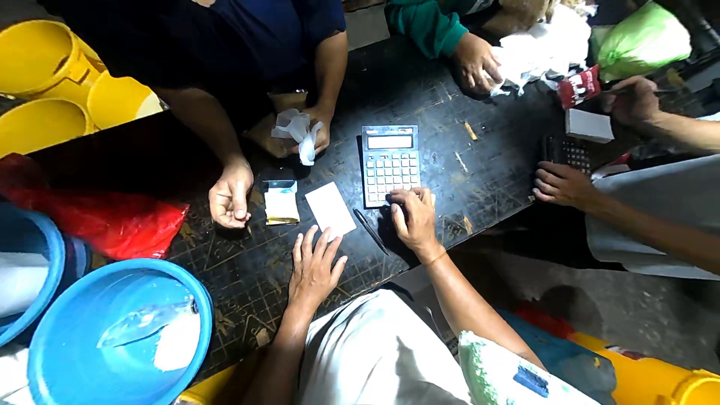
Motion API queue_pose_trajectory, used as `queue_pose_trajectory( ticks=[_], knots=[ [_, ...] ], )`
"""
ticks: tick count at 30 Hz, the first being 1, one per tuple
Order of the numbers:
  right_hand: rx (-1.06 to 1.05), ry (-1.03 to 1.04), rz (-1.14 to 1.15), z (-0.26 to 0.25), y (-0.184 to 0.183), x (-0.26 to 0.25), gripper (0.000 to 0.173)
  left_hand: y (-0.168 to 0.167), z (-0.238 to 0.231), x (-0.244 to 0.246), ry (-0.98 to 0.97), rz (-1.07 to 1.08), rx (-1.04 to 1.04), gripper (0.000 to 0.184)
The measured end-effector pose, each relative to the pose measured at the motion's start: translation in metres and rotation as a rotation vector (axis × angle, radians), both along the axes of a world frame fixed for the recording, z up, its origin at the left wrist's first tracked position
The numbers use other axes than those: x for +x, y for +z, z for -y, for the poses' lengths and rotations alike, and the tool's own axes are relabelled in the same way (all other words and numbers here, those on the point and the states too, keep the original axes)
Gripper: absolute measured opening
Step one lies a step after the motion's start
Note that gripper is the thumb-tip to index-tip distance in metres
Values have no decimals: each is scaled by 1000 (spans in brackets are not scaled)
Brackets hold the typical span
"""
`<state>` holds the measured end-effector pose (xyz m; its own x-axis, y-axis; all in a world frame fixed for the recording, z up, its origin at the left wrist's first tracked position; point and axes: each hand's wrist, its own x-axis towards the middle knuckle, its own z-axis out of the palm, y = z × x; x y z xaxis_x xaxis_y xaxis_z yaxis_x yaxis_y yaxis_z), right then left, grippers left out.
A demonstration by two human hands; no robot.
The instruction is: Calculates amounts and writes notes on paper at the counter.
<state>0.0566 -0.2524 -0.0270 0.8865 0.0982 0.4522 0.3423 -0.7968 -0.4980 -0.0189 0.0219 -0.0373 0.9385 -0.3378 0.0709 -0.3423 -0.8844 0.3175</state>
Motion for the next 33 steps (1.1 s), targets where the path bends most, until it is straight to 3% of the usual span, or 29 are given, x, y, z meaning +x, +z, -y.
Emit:
queue_pose_trajectory(
  ticks=[4,9,14,18,21,25,29,31,33],
  knots=[
    [10,-9,-25,3,-6,-13,32,-3,-1,0,-7,5,-3,52],
    [88,-84,55,8,12,-16,29,0,0,0,-14,8,17,51],
    [-30,-147,-39,16,0,-16,29,0,1,0,-17,18,16,51],
    [44,-158,-10,10,6,-30,28,-2,0,-1,-10,7,3,51],
    [43,-110,-239,-6,15,-45,32,-1,1,0,-8,25,-1,50],
    [-109,-19,-618,-32,31,-49,51,-1,0,-3,-8,29,7,50],
    [-241,24,-779,-35,37,-36,43,1,1,-2,-9,12,12,50],
    [-141,16,-789,-32,36,-35,37,0,0,-3,-5,0,12,50],
    [167,-10,-778,-29,31,-38,28,-1,-1,-2,6,-9,10,50]
  ],
)
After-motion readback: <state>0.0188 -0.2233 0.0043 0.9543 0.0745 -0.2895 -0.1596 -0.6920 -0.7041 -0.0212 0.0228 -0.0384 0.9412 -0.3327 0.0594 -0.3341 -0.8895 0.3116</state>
